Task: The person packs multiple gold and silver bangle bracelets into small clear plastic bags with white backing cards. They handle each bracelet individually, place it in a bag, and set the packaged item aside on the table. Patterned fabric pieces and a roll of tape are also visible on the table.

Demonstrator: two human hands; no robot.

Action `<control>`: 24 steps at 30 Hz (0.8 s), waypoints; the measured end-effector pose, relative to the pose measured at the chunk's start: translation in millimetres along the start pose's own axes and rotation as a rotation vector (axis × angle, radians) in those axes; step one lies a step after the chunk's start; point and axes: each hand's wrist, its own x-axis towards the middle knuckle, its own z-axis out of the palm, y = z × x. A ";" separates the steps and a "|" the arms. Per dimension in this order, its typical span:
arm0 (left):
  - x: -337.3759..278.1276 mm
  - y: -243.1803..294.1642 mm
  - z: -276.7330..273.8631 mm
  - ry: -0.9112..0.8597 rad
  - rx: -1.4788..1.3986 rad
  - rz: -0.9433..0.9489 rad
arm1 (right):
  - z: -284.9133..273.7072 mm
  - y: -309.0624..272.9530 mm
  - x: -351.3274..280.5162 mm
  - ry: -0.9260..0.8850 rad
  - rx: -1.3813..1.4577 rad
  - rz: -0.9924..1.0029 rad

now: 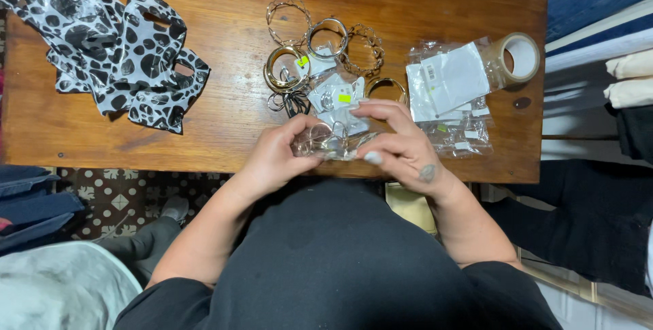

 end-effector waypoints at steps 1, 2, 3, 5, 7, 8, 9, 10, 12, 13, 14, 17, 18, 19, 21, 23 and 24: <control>-1.7 7.5 -2.2 -0.002 0.000 0.002 | -2.1 -2.9 3.6 0.002 -0.002 0.001; -3.8 14.9 -4.6 -0.014 0.058 0.051 | -3.8 -5.8 7.4 0.009 -0.086 0.023; -5.9 22.2 -7.0 -0.026 0.116 0.101 | -5.5 -8.6 11.2 0.016 -0.170 0.046; -4.7 22.2 -1.5 -0.029 0.145 0.124 | -1.7 -16.5 17.8 -0.046 -0.210 0.051; -6.4 23.9 1.0 -0.037 0.173 0.149 | 2.1 -17.4 18.5 -0.106 -0.251 0.058; -9.1 25.7 0.2 -0.062 0.159 0.137 | 4.0 -13.9 16.8 -0.097 -0.280 0.062; -11.8 27.4 -0.6 -0.086 0.146 0.126 | 6.1 -10.6 15.1 -0.088 -0.310 0.065; -14.6 31.0 -4.0 -0.086 0.146 0.124 | 5.3 -8.9 13.8 -0.087 -0.308 0.065; -19.8 38.4 -10.6 -0.125 0.118 0.128 | 3.0 -5.6 11.8 -0.034 -0.210 0.212; -19.2 35.7 -14.6 -0.123 0.118 0.128 | -2.5 -4.3 17.9 -0.035 -0.209 0.211; -18.9 32.8 -18.6 -0.112 0.120 0.081 | -7.6 -3.2 23.5 0.098 -0.219 0.205; -21.4 17.3 -27.8 -0.095 0.124 -0.011 | -17.8 16.5 52.7 0.335 -0.258 0.197; -22.3 11.0 -31.0 -0.087 0.128 -0.055 | -20.4 26.0 64.7 0.438 -0.286 0.191; -26.7 12.0 -32.1 -0.089 0.129 -0.053 | -16.0 39.9 76.3 0.440 -0.287 0.192; -35.2 14.2 -36.5 -0.179 -0.037 -0.145 | -6.5 68.1 102.3 0.274 -0.493 0.175; -40.0 6.3 -32.1 -0.204 -0.147 -0.153 | 13.5 92.5 113.1 0.209 -0.572 0.202; -41.8 2.4 -30.3 -0.227 -0.259 -0.159 | 23.2 104.8 119.6 0.143 -0.652 0.228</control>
